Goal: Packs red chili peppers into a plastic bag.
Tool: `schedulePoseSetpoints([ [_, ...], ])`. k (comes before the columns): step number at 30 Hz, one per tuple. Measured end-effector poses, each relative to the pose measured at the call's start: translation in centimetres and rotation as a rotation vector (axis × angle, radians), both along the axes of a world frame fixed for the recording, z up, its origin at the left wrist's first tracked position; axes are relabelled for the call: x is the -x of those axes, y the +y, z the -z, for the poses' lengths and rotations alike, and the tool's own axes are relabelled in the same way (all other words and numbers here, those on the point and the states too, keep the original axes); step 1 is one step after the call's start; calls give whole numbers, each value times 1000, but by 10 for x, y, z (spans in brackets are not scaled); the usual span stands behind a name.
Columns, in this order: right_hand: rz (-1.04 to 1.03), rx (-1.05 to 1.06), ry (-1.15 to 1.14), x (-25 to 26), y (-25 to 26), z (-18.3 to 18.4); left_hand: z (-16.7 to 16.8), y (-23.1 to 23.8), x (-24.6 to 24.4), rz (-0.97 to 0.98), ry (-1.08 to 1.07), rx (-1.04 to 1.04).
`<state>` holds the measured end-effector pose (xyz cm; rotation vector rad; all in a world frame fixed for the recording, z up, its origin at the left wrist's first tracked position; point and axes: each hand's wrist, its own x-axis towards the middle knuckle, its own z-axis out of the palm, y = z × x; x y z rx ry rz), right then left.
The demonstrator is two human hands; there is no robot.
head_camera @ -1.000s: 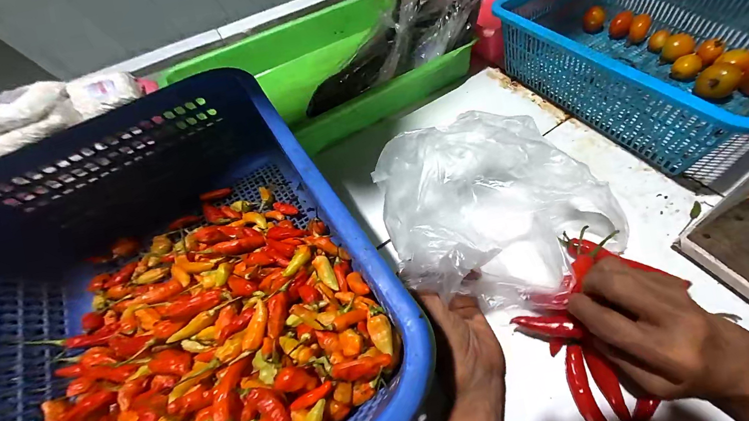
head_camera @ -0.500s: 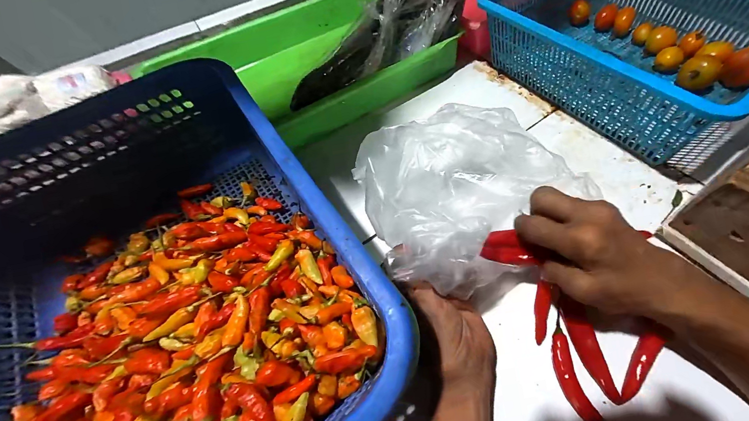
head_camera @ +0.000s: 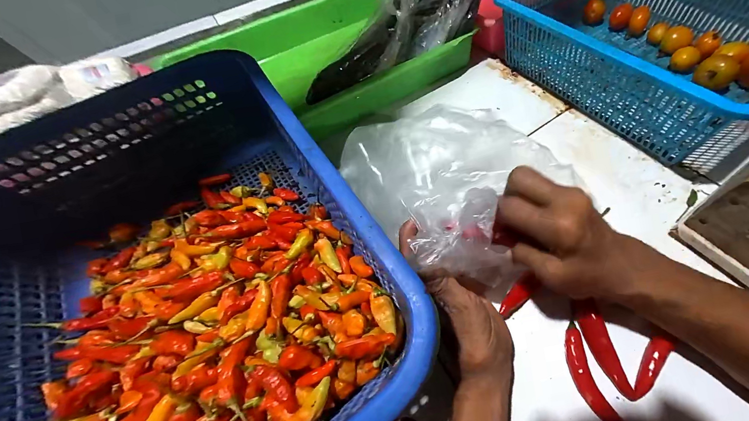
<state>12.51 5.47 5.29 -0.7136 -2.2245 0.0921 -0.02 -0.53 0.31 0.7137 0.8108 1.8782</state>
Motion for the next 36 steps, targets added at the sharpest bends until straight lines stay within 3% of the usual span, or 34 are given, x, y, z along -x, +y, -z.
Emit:
schedulePoseSetpoints([
  [4, -123, -174, -94, 19, 12, -9, 2, 2, 4, 53, -32, -76],
  [9, 172, 347, -519, 1, 53, -9, -1, 1, 1, 62, -66, -97],
  [11, 250, 412, -558, -11, 63, -2, 2, 3, 2, 22, -49, -79],
  [15, 290, 514, -229, -20, 54, -9, 4, 4, 3, 2, -34, -77],
  [19, 255, 605, 146, 3, 41, -14, -2, 4, 3, 63, 22, -112],
  [21, 187, 544, 71, 12, 40, -13, -4, 4, 4, 80, 22, -129],
  [25, 80, 212, -114, -7, 28, -23, -1, 5, 7, 77, 10, -131],
  [29, 237, 366, -223, -49, -38, -39, 5, 5, 7, 62, -37, -151],
  [32, 384, 410, -375, -48, -84, -1, 5, 5, 6, 45, -64, -129],
  [36, 425, 170, -497, -27, -110, 42, -1, 5, 5, 57, -45, -78],
])
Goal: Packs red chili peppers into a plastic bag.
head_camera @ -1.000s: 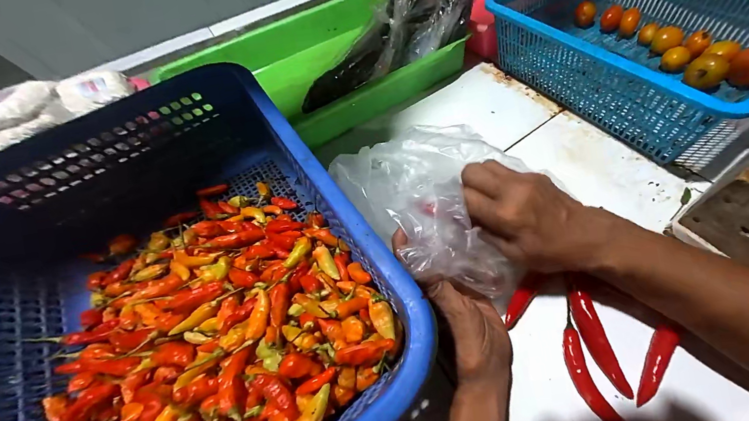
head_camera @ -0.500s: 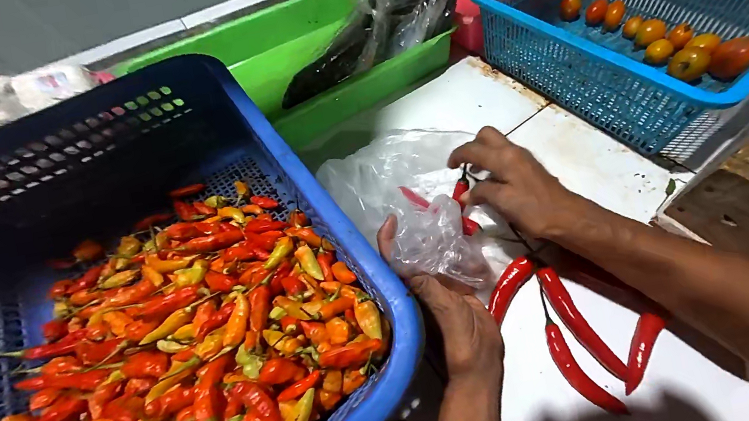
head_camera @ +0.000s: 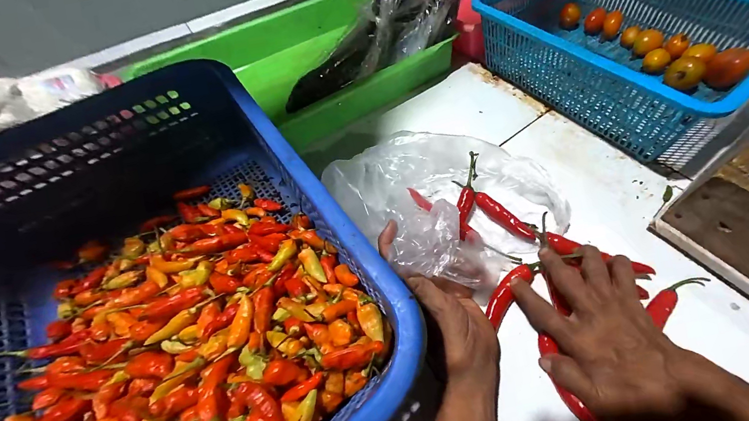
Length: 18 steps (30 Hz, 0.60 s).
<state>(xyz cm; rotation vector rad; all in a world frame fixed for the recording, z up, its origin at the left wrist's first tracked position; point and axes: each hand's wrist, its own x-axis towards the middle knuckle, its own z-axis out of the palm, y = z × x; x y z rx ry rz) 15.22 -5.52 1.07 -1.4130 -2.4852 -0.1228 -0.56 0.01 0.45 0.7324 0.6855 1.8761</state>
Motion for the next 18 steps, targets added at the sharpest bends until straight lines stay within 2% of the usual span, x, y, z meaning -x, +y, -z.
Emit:
schedulePoseSetpoints([
  [4, 71, 86, 76, -2, 11, -12, -1, 0, 1, 16, 4, -7],
  [10, 158, 115, 53, -16, 25, -14, 0, -1, 0, -14, -19, 39],
  [13, 201, 148, 117, -17, 36, -18, 2, -4, -3, -62, -11, 56],
  [18, 173, 145, 296, -28, 46, -13, 3, -2, -4, -112, 127, 118],
])
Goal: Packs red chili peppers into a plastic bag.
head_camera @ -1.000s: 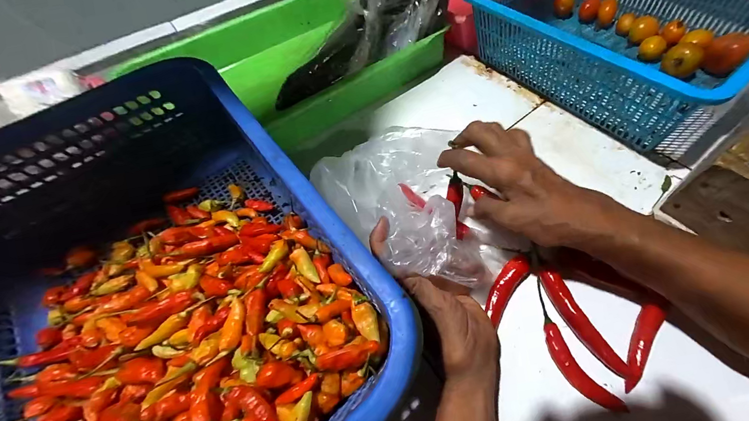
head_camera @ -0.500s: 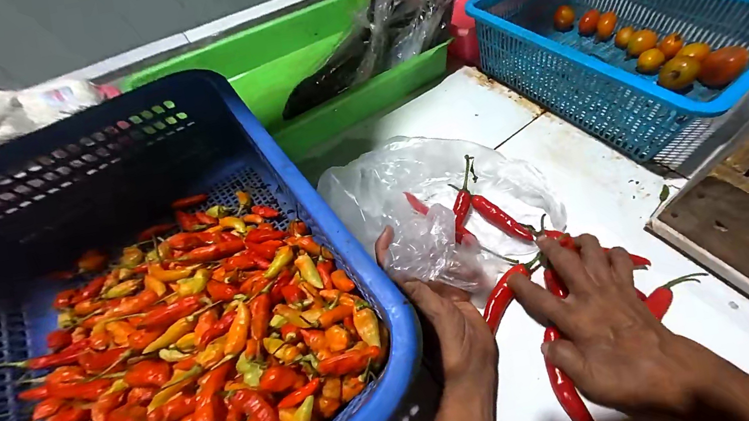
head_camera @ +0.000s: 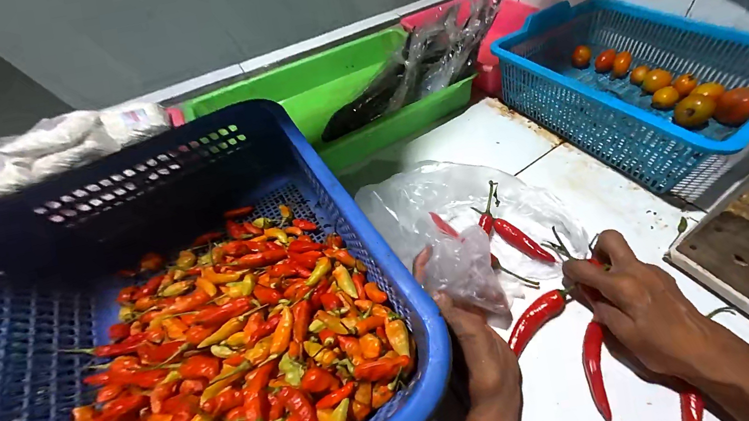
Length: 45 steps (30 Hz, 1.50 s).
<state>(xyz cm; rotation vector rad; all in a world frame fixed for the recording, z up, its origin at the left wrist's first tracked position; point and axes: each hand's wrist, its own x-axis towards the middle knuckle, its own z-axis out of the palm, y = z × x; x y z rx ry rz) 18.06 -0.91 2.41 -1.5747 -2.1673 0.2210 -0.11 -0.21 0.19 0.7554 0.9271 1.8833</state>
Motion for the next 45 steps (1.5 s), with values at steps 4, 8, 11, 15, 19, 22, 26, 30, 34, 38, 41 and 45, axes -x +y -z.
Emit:
schedulePoseSetpoints([
  [4, -57, -90, 287, -12, 6, -8, -1, 1, -3, -41, -25, 25],
  [8, -101, -250, 432, -5, 24, -48, 3, 0, -5, -52, -59, -25],
  [11, -241, -351, 354, 12, 50, -54, 6, 0, -4, -43, -68, -57],
  [15, -590, -275, 195, 48, 73, -27, 11, -1, -6, -54, -114, -50],
  [19, -710, 21, 195, 63, 77, -23, 14, -2, -6, -55, -124, -9],
  [22, -606, 12, 445, 55, 88, -33, 15, -2, -6, -66, -138, -9],
  [26, -336, -214, 514, 50, 112, -46, 20, -3, -6, -73, -141, -19],
  [30, -231, -22, 24, 63, 138, -44, 18, -3, -6, -72, -123, -15],
  [34, -261, -41, -142, 64, 154, -31, 18, 0, -6, -91, -144, -4],
  [38, -57, -172, 125, 46, 167, -57, 16, 0, -7, -99, -155, 12],
  [41, 21, -217, 458, 26, 181, -62, 16, 2, -5, -83, -145, -19],
  [45, -15, -128, 877, 19, 174, -59, 11, 4, -4, -98, -58, -13],
])
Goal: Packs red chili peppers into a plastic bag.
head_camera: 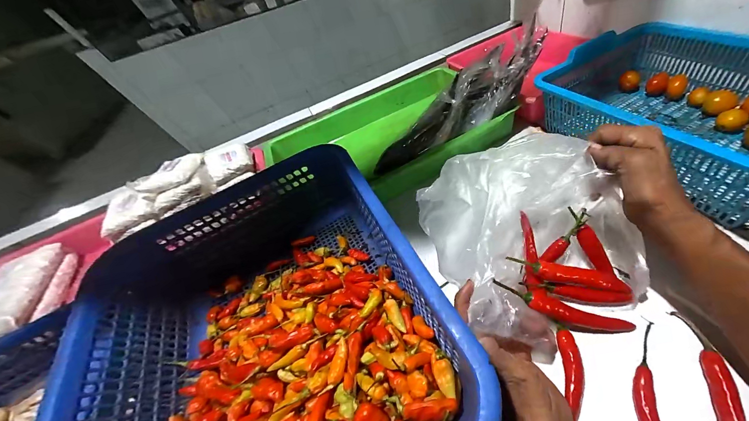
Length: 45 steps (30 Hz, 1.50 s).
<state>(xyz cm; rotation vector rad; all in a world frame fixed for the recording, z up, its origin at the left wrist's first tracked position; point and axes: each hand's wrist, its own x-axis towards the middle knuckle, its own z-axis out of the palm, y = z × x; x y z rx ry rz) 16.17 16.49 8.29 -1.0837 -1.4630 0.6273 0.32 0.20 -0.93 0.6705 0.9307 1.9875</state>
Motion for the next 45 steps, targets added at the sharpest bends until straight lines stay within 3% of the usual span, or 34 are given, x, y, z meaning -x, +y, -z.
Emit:
schedulePoseSetpoints([
  [3, -80, 38, -10, -2, -14, 9, -4, -2, -4, -94, 205, -40],
  [7, 35, -50, -452, -1, -26, 24, -6, -2, -4, -154, 501, -30],
  [13, 83, -576, -766, 4, -31, 12, -13, 0, -5, -192, 591, 62],
  [15, 1, -580, -860, 17, -39, 8, -13, 0, -5, -208, 598, 66],
  [18, -57, -488, -977, 31, -38, 33, -15, -1, -3, -225, 623, 70],
  [21, -43, -506, -919, 26, -34, 43, -17, -3, 0, -254, 729, 90],
  [27, -86, -446, -382, 3, -38, -9, -15, -7, 1, -296, 863, 56],
  [31, -187, -483, -205, -1, -44, -25, -14, -4, 3, -311, 856, 40],
  [35, -220, -488, -248, 5, -44, -21, -7, -1, 7, -255, 665, -73],
  [39, -107, -382, -488, 9, -50, -22, -9, -3, 5, -196, 646, -181],
  [45, -75, -481, -631, 11, -88, -45, -10, 0, 6, -121, 578, -65],
])
